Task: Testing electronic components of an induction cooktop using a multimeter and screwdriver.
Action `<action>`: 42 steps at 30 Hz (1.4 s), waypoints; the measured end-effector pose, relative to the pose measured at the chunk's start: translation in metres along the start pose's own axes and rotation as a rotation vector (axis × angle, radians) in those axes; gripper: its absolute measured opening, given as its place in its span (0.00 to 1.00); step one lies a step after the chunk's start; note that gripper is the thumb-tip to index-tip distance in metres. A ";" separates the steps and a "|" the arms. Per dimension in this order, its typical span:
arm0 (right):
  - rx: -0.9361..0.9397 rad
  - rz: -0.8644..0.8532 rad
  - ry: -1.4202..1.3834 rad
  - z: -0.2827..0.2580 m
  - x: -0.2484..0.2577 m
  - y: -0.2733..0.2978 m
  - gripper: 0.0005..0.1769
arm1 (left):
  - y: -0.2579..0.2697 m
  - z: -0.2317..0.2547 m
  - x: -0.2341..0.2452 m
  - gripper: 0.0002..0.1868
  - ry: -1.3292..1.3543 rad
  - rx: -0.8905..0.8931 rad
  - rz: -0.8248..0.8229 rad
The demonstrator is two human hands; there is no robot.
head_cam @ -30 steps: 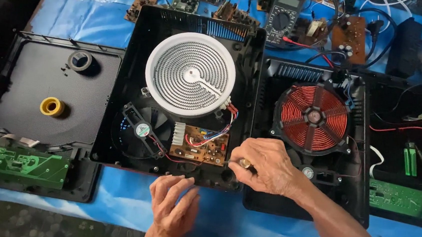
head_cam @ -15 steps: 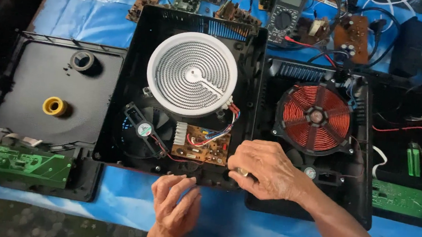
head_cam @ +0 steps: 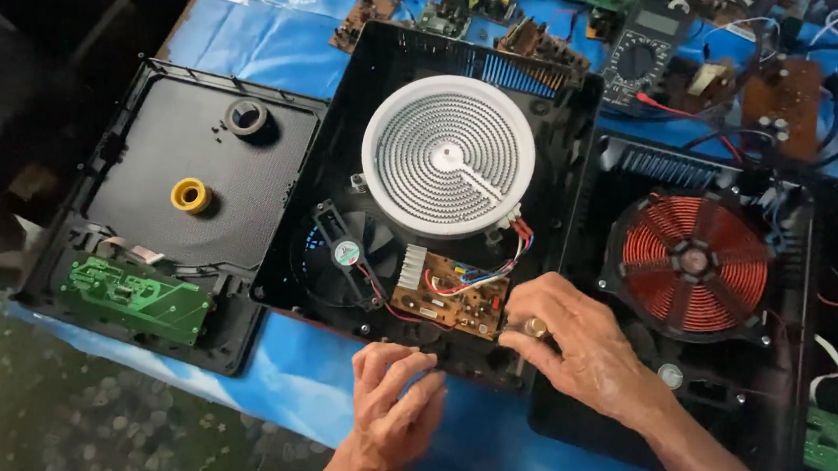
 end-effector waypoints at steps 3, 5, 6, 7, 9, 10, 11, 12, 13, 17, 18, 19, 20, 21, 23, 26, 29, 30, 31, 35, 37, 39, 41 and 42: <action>-0.094 0.030 -0.108 0.011 -0.007 0.007 0.12 | -0.001 -0.001 -0.001 0.10 0.014 0.014 -0.021; -0.070 0.075 -0.047 0.012 -0.008 0.011 0.20 | -0.002 -0.001 -0.001 0.10 0.013 0.012 -0.024; -0.066 0.075 -0.049 0.009 -0.008 0.008 0.20 | -0.003 -0.001 0.001 0.10 0.010 0.011 -0.021; 0.008 0.089 -0.015 0.001 -0.007 0.005 0.16 | -0.004 -0.001 0.001 0.10 0.021 0.008 -0.045; 0.085 0.103 0.018 -0.009 -0.005 0.001 0.12 | -0.010 -0.002 0.004 0.11 0.030 0.005 -0.068; 0.112 0.089 0.014 -0.012 -0.005 -0.001 0.12 | -0.014 -0.003 0.009 0.10 0.021 0.002 -0.041; 0.141 0.074 0.010 -0.016 -0.005 -0.003 0.12 | -0.018 -0.004 0.013 0.09 0.011 0.000 -0.012; 0.145 0.073 0.008 -0.018 -0.002 -0.003 0.12 | -0.021 -0.012 0.017 0.09 0.008 0.001 -0.009; 0.103 0.047 -0.032 -0.017 -0.002 -0.005 0.15 | -0.025 -0.021 0.025 0.13 -0.023 0.019 0.058; 0.039 -0.027 -0.016 -0.011 -0.009 -0.001 0.11 | -0.044 -0.067 0.051 0.21 -0.323 0.135 0.143; 0.041 -0.028 -0.018 -0.010 -0.011 -0.001 0.11 | -0.055 -0.069 0.056 0.21 -0.325 0.136 0.144; 0.081 -0.020 -0.019 -0.013 -0.012 -0.002 0.10 | -0.066 -0.075 0.058 0.20 -0.407 0.172 0.091; 0.122 -0.011 -0.020 -0.015 -0.013 -0.002 0.09 | -0.076 -0.080 0.060 0.19 -0.489 0.208 0.037; 0.122 -0.010 -0.020 -0.015 -0.013 -0.002 0.09 | -0.081 -0.086 0.058 0.19 -0.489 0.208 0.037; 0.088 -0.029 -0.004 -0.013 -0.015 -0.002 0.08 | -0.092 -0.096 0.049 0.20 -0.530 0.175 -0.013; 0.059 -0.050 -0.015 -0.011 -0.016 -0.001 0.10 | -0.103 -0.119 0.037 0.22 -0.664 0.161 -0.029; 0.137 -0.030 -0.014 -0.025 -0.008 -0.008 0.10 | -0.111 -0.133 0.031 0.16 -0.663 0.155 -0.008; 0.143 -0.030 -0.014 -0.028 -0.003 -0.011 0.10 | -0.112 -0.137 0.029 0.16 -0.666 0.156 -0.002; 0.052 -0.007 -0.063 -0.026 0.004 -0.014 0.11 | -0.113 -0.141 0.028 0.12 -0.667 0.156 0.003; -0.010 0.180 -0.104 -0.026 0.021 -0.040 0.17 | -0.112 -0.155 0.028 0.10 -0.589 0.252 0.039; 0.001 0.204 -0.108 -0.024 0.009 -0.071 0.16 | -0.107 -0.164 0.026 0.11 -0.652 0.258 0.038; 0.008 0.235 -0.107 -0.015 -0.010 -0.098 0.15 | -0.105 -0.167 0.025 0.14 -0.710 0.257 0.034; 0.164 0.240 -0.277 -0.009 -0.038 -0.124 0.14 | -0.106 -0.169 0.032 0.12 -0.696 0.309 0.055; 0.168 0.238 -0.276 -0.007 -0.047 -0.130 0.14 | -0.105 -0.168 0.032 0.12 -0.696 0.310 0.059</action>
Point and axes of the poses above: each hand's wrist, its own y-axis away from the middle knuckle, its own x-axis out of the back of the hand, z = x × y, the point moved 7 cm from there along -y, towards the middle knuckle, and after that the axes turned 10 degrees about x, right-handed, at the moved point
